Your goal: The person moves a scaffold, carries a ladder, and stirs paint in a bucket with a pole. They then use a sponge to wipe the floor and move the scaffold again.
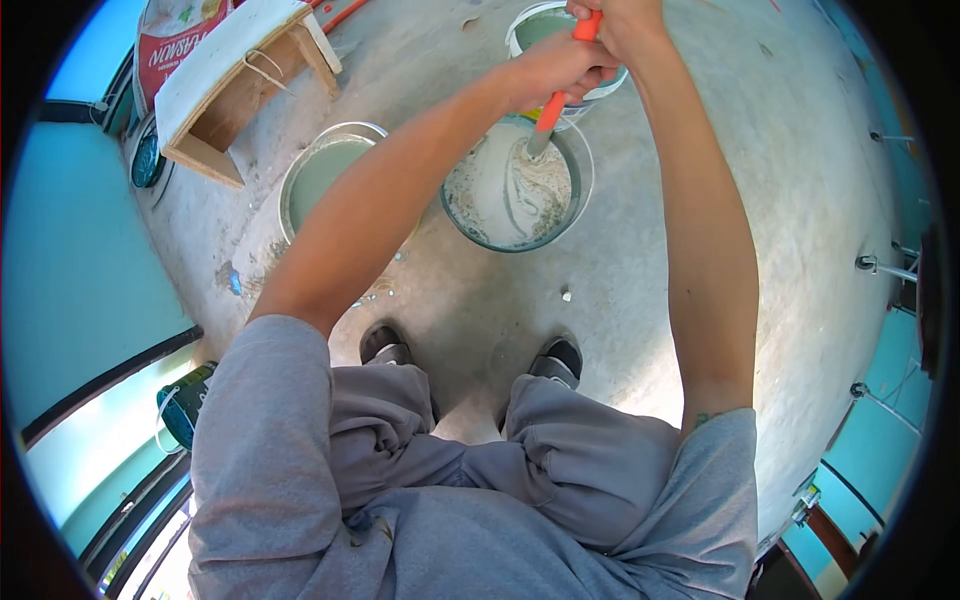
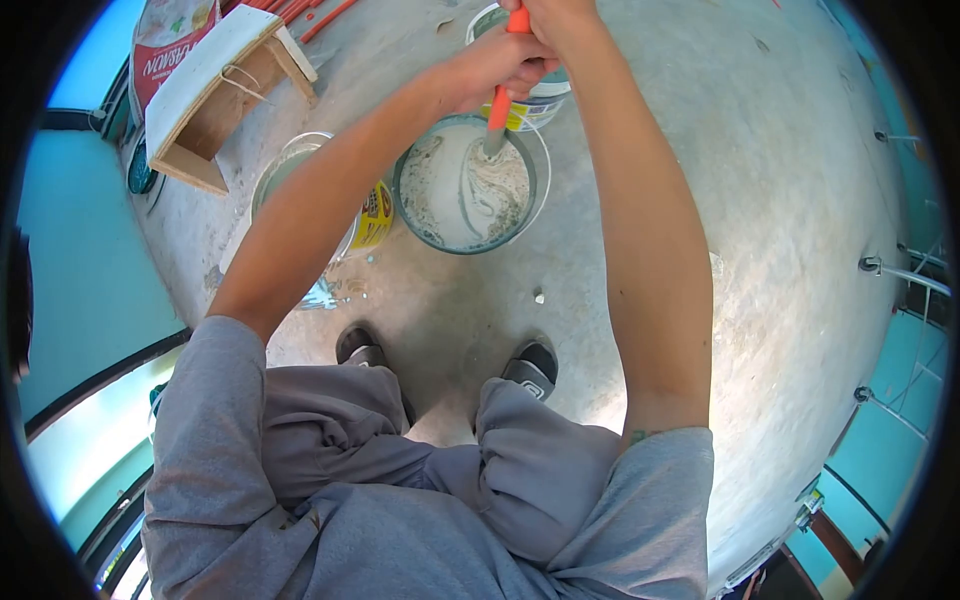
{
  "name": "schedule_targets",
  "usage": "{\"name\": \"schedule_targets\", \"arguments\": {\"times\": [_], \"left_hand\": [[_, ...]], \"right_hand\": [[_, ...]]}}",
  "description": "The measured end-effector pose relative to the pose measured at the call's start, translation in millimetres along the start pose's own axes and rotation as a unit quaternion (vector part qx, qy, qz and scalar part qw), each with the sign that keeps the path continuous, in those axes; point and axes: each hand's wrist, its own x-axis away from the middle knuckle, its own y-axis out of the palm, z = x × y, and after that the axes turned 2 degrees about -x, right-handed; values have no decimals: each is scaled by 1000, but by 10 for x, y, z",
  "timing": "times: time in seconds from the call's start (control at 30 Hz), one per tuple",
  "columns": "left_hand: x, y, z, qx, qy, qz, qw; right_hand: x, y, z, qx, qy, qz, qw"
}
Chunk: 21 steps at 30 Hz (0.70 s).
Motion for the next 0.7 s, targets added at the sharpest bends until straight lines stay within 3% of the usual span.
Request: {"name": "schedule_targets", "arguments": {"times": [0.5, 0.7], "left_hand": [[142, 169, 32, -3, -35, 1, 999], [327, 279, 195, -10, -17, 1, 1000]], "right_hand": [[195, -24, -191, -13, 60, 33, 998], [304, 29, -349, -25, 9, 13, 1000]]}}
